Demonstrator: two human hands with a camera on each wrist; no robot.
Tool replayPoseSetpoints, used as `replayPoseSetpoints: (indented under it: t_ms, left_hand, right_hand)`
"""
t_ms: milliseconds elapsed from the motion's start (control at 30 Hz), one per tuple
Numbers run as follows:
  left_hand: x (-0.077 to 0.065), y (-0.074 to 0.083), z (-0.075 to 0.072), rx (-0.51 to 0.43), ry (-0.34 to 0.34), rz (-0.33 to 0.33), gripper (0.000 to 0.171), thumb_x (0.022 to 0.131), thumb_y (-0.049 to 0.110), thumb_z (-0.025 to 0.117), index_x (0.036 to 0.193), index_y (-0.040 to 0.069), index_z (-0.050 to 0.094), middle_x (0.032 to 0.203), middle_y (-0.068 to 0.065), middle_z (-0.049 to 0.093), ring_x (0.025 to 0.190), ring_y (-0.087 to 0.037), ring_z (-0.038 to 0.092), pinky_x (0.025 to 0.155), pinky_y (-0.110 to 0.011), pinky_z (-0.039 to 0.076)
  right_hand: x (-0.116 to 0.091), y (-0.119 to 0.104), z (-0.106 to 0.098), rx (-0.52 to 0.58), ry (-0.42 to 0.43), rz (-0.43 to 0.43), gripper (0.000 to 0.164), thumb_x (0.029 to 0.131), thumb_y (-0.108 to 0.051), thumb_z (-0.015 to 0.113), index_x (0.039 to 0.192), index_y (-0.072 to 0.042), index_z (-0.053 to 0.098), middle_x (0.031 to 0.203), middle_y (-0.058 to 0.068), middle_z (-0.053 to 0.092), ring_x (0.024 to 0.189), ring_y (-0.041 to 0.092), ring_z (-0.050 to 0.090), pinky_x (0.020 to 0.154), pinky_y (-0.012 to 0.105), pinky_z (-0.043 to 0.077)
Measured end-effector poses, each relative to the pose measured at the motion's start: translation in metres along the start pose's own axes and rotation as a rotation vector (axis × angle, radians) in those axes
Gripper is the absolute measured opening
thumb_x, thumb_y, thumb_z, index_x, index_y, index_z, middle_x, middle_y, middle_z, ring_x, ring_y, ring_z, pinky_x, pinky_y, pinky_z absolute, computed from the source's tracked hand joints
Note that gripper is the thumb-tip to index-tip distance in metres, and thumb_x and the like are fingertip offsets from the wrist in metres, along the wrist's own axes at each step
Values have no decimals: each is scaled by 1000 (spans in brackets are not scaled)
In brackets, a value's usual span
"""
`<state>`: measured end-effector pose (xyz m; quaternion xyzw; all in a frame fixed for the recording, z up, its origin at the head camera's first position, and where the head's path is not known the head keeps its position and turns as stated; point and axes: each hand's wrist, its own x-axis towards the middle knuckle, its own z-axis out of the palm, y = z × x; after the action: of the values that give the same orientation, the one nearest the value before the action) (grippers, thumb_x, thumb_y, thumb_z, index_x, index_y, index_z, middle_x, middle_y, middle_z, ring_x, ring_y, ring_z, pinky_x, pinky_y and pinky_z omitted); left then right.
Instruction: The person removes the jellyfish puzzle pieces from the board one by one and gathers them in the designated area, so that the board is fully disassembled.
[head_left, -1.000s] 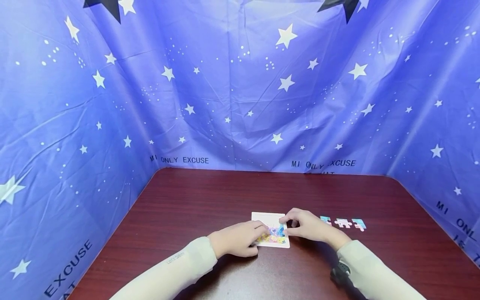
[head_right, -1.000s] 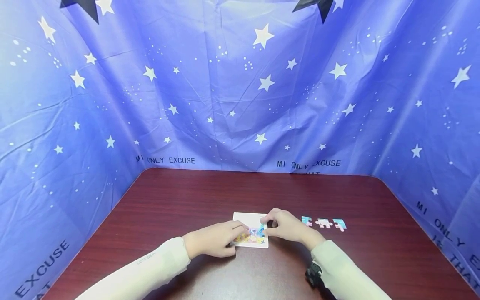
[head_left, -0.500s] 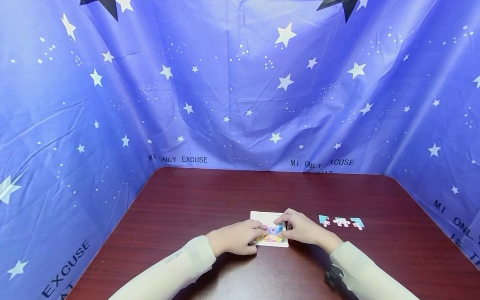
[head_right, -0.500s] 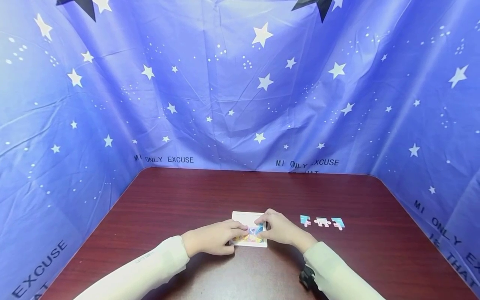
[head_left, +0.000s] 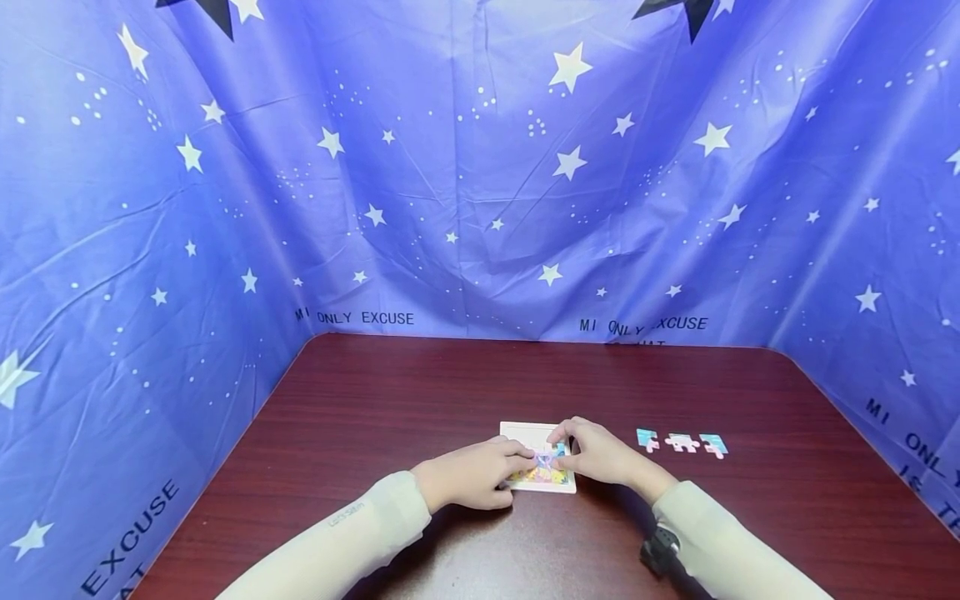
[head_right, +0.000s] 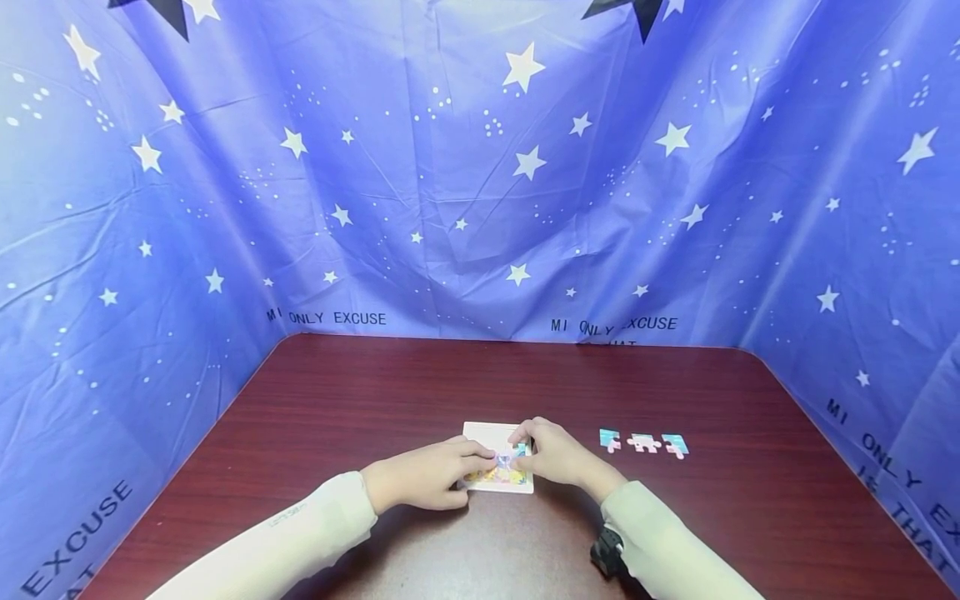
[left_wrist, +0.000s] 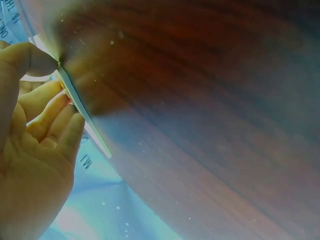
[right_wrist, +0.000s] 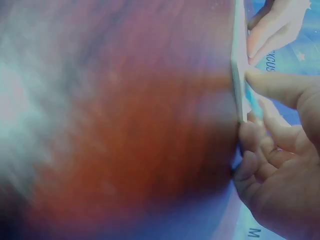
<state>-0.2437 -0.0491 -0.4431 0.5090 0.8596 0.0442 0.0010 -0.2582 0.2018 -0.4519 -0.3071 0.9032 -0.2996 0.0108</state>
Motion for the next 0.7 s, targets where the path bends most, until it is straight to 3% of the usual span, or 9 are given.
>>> replayPoseSetpoints:
  t_ms: [467,600,700]
  left_hand:
    - [0,-1,2,30,35,33,52,85,19,67,136,6,61,138,-5,56,126,-15,52,108,-20,34]
    - [0,0,1,39,30,17,55,85,19,68,139,12,59,135,-3,57,123,-13,53,106,-20,37]
    - [2,3,0,51,35,4,56,85,20,68,141,19,59,127,0,59,112,-9,54,98,-19,42]
  right_hand:
    - [1,-2,-6,85,-38,-12,21,90,-9,74,101,-13,56,87,-4,63,76,9,56,67,28,45]
    - [1,-3,-7,100,-46,-8,22,89,-9,74,100,-13,55,87,-3,65,78,10,58,67,29,46]
    - [2,-2,-6,112,-50,2,23,89,-9,75,100,-13,56,86,-3,64,78,10,58,67,28,46]
